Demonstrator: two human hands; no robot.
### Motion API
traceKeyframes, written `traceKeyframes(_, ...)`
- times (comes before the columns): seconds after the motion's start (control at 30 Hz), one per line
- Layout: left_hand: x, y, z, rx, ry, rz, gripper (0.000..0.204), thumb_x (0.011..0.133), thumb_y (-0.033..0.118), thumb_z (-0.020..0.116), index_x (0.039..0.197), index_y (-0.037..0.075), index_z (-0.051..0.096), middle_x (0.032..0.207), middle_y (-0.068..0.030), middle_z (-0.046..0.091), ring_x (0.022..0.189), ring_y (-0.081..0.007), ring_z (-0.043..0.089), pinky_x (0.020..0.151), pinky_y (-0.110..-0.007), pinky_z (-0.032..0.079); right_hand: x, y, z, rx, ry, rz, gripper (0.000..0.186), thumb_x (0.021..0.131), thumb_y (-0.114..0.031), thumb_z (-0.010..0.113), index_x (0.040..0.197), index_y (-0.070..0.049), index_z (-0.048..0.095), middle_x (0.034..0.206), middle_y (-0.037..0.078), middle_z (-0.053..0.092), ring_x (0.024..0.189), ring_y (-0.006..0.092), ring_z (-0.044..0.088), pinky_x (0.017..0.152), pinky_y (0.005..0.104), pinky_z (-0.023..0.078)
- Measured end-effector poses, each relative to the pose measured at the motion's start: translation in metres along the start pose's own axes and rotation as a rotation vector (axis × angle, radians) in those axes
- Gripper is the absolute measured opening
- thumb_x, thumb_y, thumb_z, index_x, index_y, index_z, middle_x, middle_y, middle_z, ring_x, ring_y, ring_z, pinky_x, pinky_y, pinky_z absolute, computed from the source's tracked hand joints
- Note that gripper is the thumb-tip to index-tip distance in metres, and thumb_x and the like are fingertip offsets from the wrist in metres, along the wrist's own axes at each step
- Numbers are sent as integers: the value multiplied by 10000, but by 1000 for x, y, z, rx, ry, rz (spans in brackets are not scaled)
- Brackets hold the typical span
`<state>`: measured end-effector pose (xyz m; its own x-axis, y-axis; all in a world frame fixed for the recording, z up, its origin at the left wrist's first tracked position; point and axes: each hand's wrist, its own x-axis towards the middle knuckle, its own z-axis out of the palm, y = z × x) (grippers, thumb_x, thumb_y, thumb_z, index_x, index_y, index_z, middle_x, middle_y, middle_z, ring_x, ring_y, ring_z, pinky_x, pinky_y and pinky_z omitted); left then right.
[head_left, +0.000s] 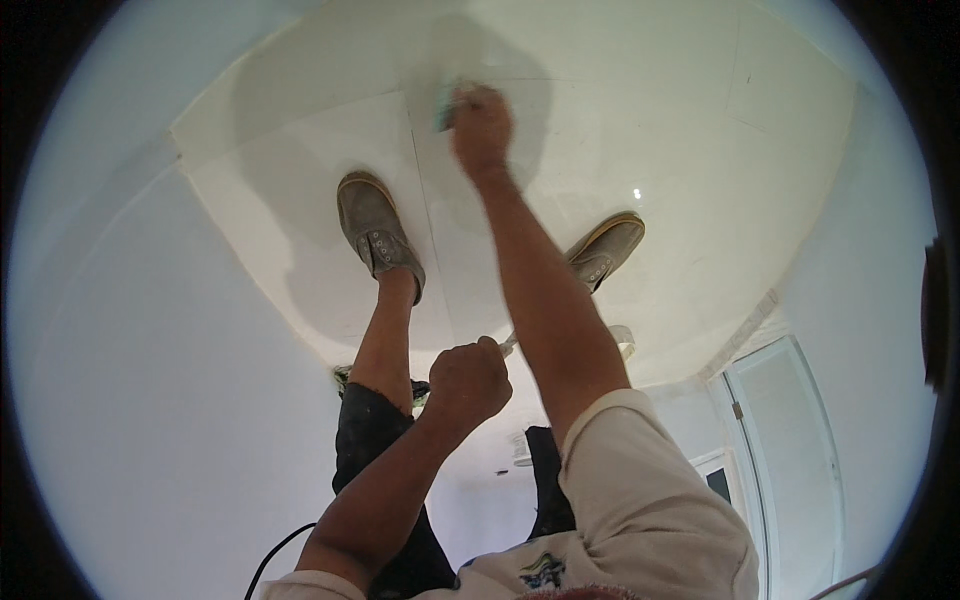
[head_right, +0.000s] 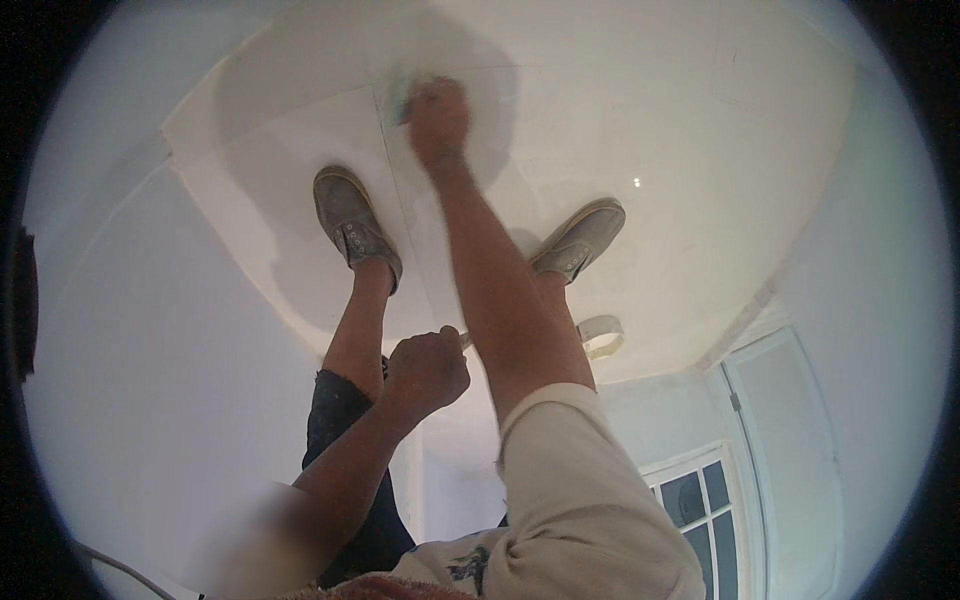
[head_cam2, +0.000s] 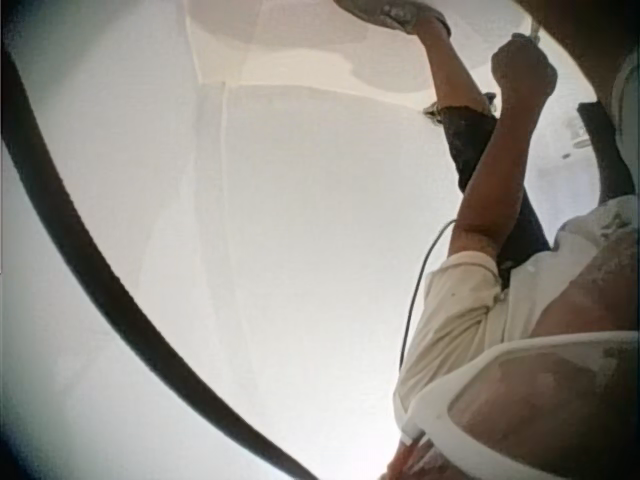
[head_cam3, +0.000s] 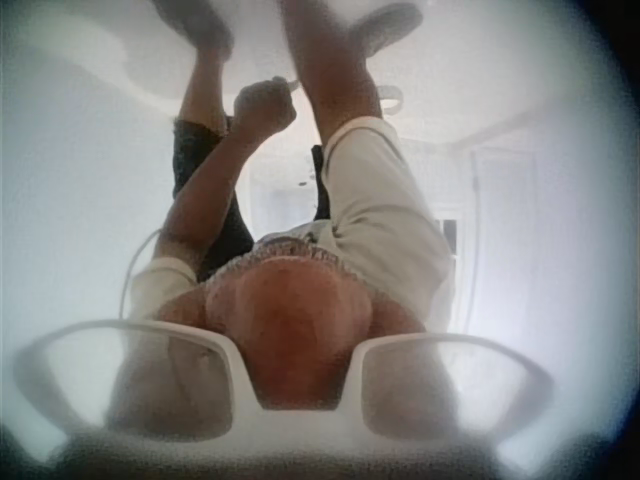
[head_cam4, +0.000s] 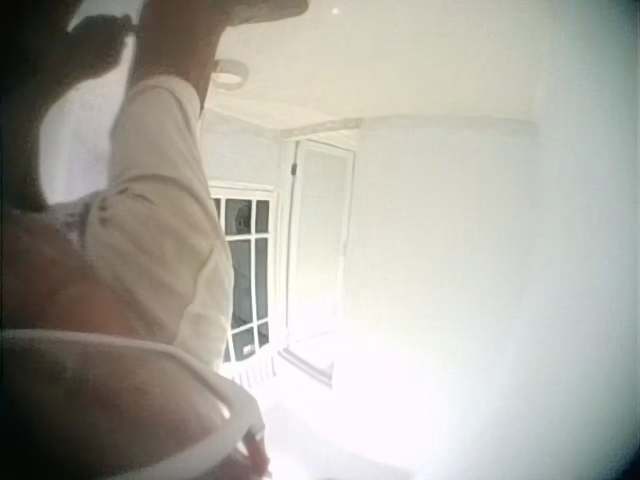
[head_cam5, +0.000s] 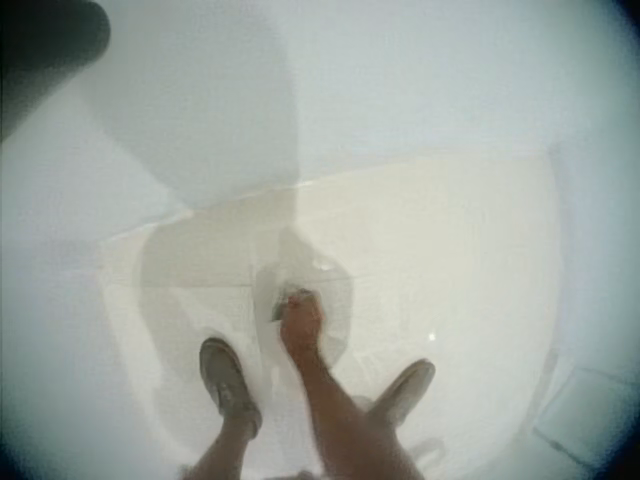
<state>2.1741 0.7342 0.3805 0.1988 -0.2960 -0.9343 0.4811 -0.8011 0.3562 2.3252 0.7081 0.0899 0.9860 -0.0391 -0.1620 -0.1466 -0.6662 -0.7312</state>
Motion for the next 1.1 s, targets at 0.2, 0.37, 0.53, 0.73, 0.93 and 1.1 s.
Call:
traceKeyframes(0.2,-2,-6,-7,-90,-48,-30,289,941,236,629,1017,-43,624,824,-227,722,792,-371,746,769,-496,584,63,82,-111,118,106,204,184,990,-124,577,1058,4,690,940,88,683,846,207,649,776,353,549)
traceKeyframes(0.37,-2,-23,7,-131,12,23,266,918,215,638,977,-43,628,784,-217,713,770,-361,746,738,-485,589,-1,5,35,96,-125,-20,243,909,-221,646,1019,-17,720,1066,184,691,1007,392,655,922,497,533)
traceKeyframes(0.53,-17,-18,12,-105,145,44,246,903,198,642,950,-43,630,733,-199,701,693,-338,742,642,-459,596,29,-71,26,-66,-407,-359,263,920,-214,608,1016,-9,742,1041,214,716,1022,409,670,932,469,529)
traceKeyframes(0.73,-13,-28,18,-213,54,-10,231,933,193,621,959,-36,638,748,-188,707,709,-318,746,679,-442,595,25,-25,2,-298,-487,-593,208,908,-181,640,927,21,686,999,241,681,965,396,663,874,456,557)
traceKeyframes(0.93,-21,-36,37,-258,165,24,225,934,194,612,964,-27,642,791,-202,714,719,-326,740,711,-451,589,-97,0,-51,-534,-1007,-692,227,944,-173,582,1045,3,683,1054,190,654,1043,365,646,917,478,547)
traceKeyframes(1.1,-17,-31,32,-245,130,3,208,925,176,599,953,-27,636,762,-198,708,697,-338,735,689,-458,589,32,-33,-36,-515,-519,-770,233,960,-221,561,961,-25,687,947,168,649,896,354,649,811,474,558)
